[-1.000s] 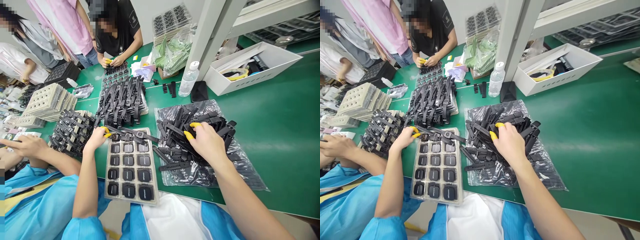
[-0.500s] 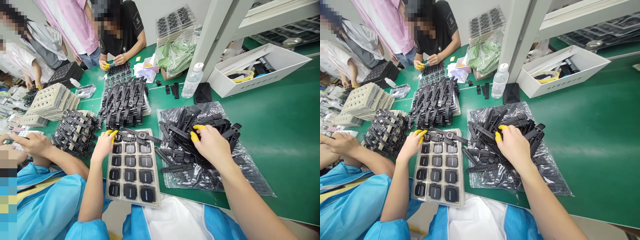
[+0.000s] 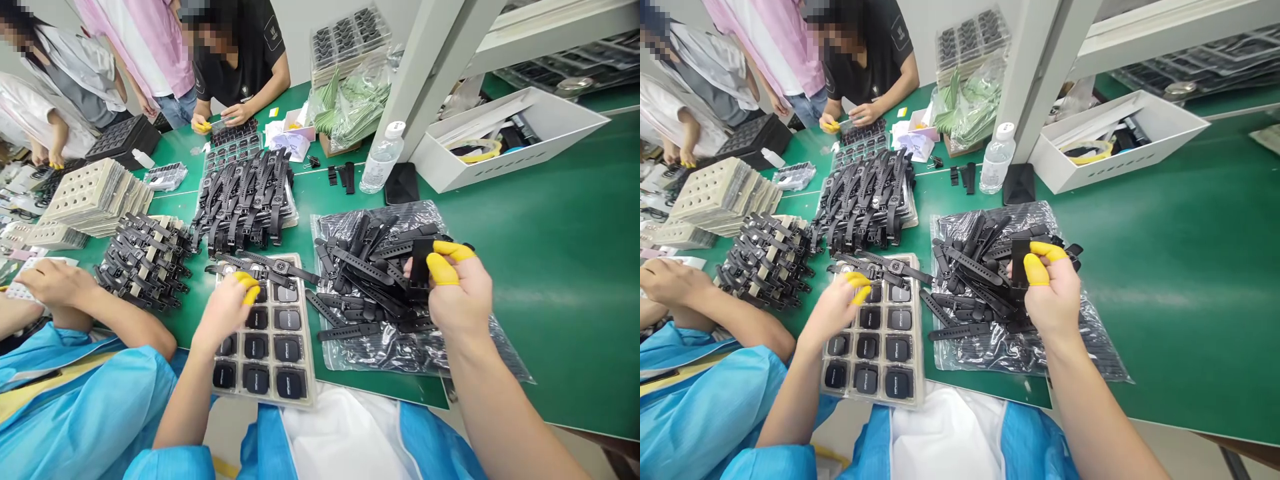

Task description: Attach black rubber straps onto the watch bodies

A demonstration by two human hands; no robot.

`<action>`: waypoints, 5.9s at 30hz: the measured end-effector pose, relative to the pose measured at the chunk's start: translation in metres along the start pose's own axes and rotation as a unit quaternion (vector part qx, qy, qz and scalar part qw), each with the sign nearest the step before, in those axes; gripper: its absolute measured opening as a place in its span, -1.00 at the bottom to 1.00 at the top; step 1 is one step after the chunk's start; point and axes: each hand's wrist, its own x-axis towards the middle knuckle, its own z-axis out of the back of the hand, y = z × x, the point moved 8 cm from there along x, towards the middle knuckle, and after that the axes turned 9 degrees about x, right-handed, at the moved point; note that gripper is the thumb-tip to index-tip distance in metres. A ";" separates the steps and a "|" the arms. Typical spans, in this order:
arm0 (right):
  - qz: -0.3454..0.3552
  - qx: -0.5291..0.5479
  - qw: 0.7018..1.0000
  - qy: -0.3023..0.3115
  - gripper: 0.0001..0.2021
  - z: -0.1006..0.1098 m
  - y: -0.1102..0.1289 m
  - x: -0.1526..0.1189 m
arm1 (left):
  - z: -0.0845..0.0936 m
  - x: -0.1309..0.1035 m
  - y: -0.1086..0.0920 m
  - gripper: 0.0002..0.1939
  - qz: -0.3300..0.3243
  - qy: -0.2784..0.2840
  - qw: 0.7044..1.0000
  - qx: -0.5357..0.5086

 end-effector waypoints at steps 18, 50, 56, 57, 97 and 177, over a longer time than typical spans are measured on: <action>-0.149 0.187 0.947 0.214 -0.78 -0.055 0.007 -0.057 | -0.032 0.017 -0.085 -0.81 -0.089 0.110 0.976 0.165; -0.335 0.263 0.796 0.430 -0.62 -0.123 -0.007 -0.168 | -0.028 0.005 -0.105 -0.53 -0.105 -0.006 0.930 -0.353; -0.331 0.264 0.800 0.424 -0.61 -0.123 -0.011 -0.166 | -0.024 0.004 -0.110 -0.48 -0.197 -0.047 0.919 -0.339; -0.331 0.266 0.805 0.414 -0.62 -0.122 -0.013 -0.165 | -0.025 0.003 -0.109 -0.47 -0.197 -0.050 0.921 -0.333; -0.402 0.252 0.769 0.428 -0.54 -0.124 -0.025 -0.170 | -0.023 0.003 -0.084 -0.83 -0.016 -0.151 0.813 -0.562; 0.090 -0.219 0.839 0.490 -0.72 -0.110 0.016 -0.108 | 0.012 0.001 -0.028 -0.75 -0.109 0.007 0.994 -0.009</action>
